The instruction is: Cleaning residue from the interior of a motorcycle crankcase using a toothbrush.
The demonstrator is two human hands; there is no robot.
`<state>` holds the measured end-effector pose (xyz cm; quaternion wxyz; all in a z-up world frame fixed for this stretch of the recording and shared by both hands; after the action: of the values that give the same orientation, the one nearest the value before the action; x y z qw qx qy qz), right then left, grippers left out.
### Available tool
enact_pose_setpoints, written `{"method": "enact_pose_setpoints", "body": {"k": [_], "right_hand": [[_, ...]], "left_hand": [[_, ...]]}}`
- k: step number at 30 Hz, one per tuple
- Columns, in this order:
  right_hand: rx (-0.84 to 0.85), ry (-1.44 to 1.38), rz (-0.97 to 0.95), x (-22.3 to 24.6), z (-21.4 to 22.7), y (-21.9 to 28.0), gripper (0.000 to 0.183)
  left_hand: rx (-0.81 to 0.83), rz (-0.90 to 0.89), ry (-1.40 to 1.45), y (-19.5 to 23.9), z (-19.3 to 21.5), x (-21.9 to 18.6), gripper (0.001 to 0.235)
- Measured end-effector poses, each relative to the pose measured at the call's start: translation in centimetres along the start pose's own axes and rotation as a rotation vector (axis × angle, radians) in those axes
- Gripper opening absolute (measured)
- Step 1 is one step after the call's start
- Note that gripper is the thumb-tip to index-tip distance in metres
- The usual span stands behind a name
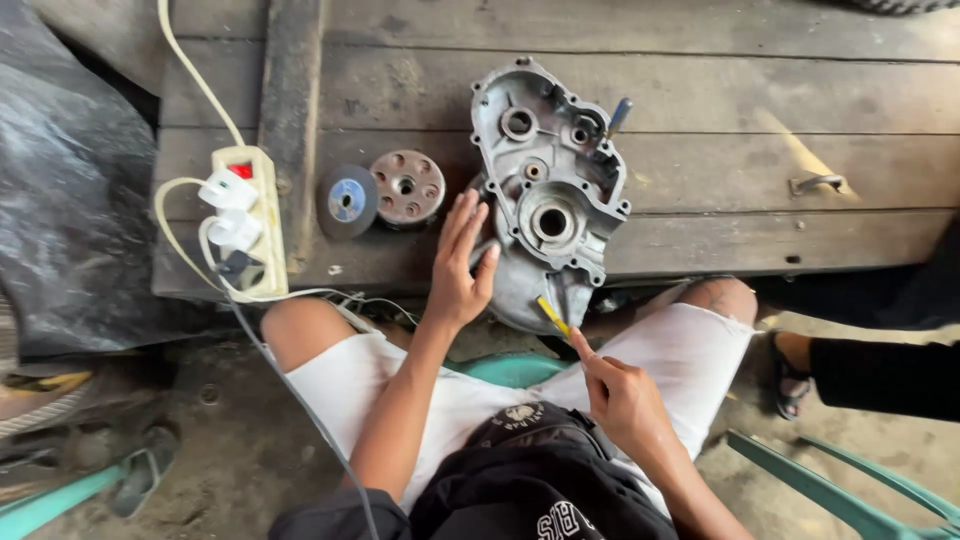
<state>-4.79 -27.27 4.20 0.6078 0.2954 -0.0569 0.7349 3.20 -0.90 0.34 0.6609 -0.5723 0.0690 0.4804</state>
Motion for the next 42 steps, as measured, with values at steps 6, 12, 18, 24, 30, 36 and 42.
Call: {"method": "enact_pose_setpoints", "body": {"k": [6, 12, 18, 24, 30, 36, 42], "right_hand": [[-0.088, -0.041, 0.085, 3.5, 0.1, -3.2, 0.053], [-0.035, -0.033, 0.045, 0.4, 0.0, -0.1, 0.058], [-0.029, -0.054, 0.014, 3.9, -0.2, -4.0, 0.060], [0.044, 0.089, -0.052, 1.3, 0.4, -1.2, 0.063], [0.011, 0.033, 0.040, 2.9, -0.5, -4.0, 0.063], [0.058, 0.054, 0.034, 2.9, 0.4, -2.5, 0.067], [0.097, -0.016, -0.011, 3.0, 1.4, -1.2, 0.066]], "left_hand": [[0.019, 0.062, 0.043, 0.2, 0.1, 0.0, 0.049], [0.043, 0.092, 0.074, 0.4, -0.1, -0.1, 0.046], [0.045, 0.075, 0.069, 0.1, -0.1, 0.0, 0.046], [0.053, 0.065, 0.060, 0.2, 0.0, 0.0, 0.044], [0.038, 0.047, 0.041, -0.1, 0.1, 0.0, 0.042], [0.033, 0.037, 0.041, 0.1, -0.1, 0.0, 0.042], [0.110, 0.078, 0.019, -0.5, 0.3, -0.6, 0.040]]}}
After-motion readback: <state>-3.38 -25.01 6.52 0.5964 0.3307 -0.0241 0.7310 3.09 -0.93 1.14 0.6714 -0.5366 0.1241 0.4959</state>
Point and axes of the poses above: each hand's wrist, its own y-axis away from the middle knuckle, its own z-axis out of the back of the hand, x = y × z, the point moved 5 cm from there along -y, towards the middle knuckle, and after that the axes turned 9 degrees about -z, right-handed, at the moved point
